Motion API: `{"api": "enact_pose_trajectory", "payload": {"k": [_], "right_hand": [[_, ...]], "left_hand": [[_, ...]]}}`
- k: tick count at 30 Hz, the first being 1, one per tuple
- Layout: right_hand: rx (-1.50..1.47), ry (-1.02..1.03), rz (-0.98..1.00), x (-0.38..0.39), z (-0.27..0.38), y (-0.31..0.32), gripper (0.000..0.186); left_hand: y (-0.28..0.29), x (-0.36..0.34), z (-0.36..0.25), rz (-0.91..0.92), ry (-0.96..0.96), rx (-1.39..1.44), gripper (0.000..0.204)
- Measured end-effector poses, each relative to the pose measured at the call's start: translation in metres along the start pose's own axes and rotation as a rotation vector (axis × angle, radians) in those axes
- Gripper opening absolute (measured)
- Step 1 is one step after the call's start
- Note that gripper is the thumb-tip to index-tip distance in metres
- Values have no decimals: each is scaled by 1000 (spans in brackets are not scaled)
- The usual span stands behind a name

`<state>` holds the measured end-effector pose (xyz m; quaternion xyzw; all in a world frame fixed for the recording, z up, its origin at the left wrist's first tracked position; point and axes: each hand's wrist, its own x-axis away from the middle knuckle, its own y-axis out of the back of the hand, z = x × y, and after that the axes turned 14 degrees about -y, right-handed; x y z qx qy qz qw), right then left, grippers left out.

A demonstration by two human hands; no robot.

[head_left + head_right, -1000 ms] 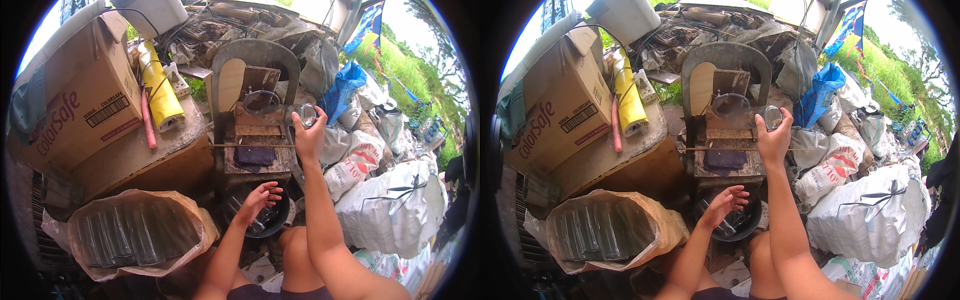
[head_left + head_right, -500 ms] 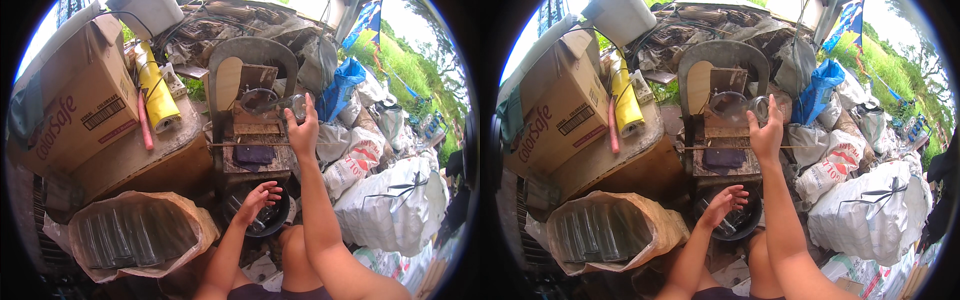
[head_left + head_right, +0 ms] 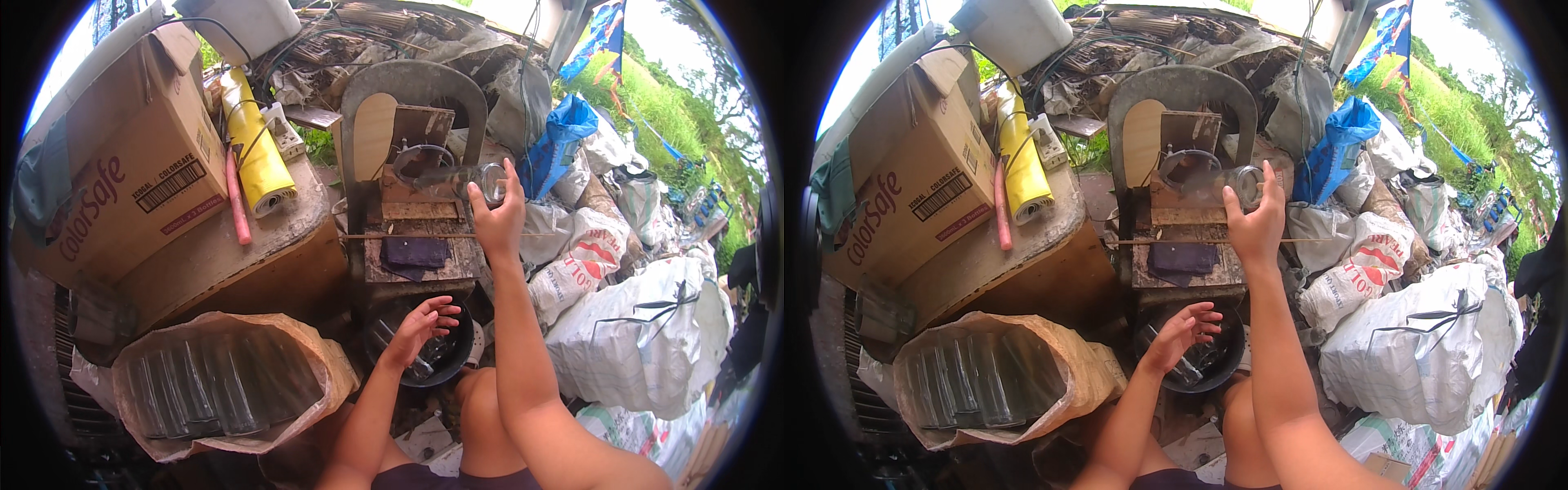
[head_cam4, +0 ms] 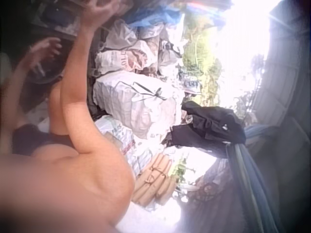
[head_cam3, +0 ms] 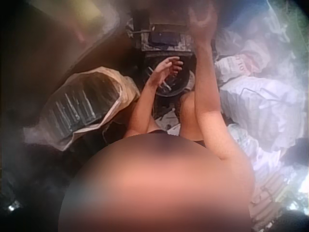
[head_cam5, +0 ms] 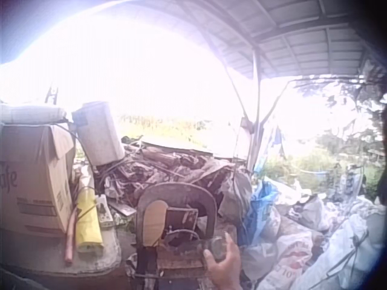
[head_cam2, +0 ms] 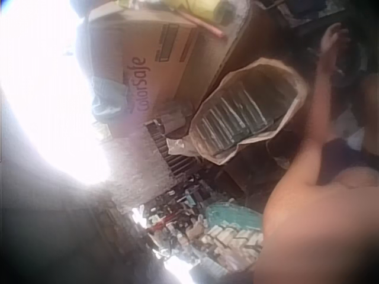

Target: The person sits on the ground and uses a bench grinder to smooth the edges of a clear glass bottle. They hold the bottle against the spinning wheel, rotate it to grind different sides, and then place it into a bucket before picking up another bottle to repeat the process.

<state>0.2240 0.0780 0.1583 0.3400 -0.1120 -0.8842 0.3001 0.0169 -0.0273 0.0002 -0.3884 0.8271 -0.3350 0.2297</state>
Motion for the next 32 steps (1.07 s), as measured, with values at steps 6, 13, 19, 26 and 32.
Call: {"api": "enact_pose_trajectory", "payload": {"k": [6,13,19,26,32], "right_hand": [[20,-77,34,9,-8,13,73],[45,-123,-43,13,-16,49,59],[98,-279,-60,17,-20,65,64],[249,-478,-70,15,-20,81,72],[284,-411,-57,14,-17,85,71]], "left_hand": [[-1,0,-1,3,-2,0,62],[-1,0,2,14,-6,-20,60],[-4,0,9,62,47,-78,55],[-2,-1,13,-9,105,-256,49],[-6,1,22,94,436,-1094,46]]}}
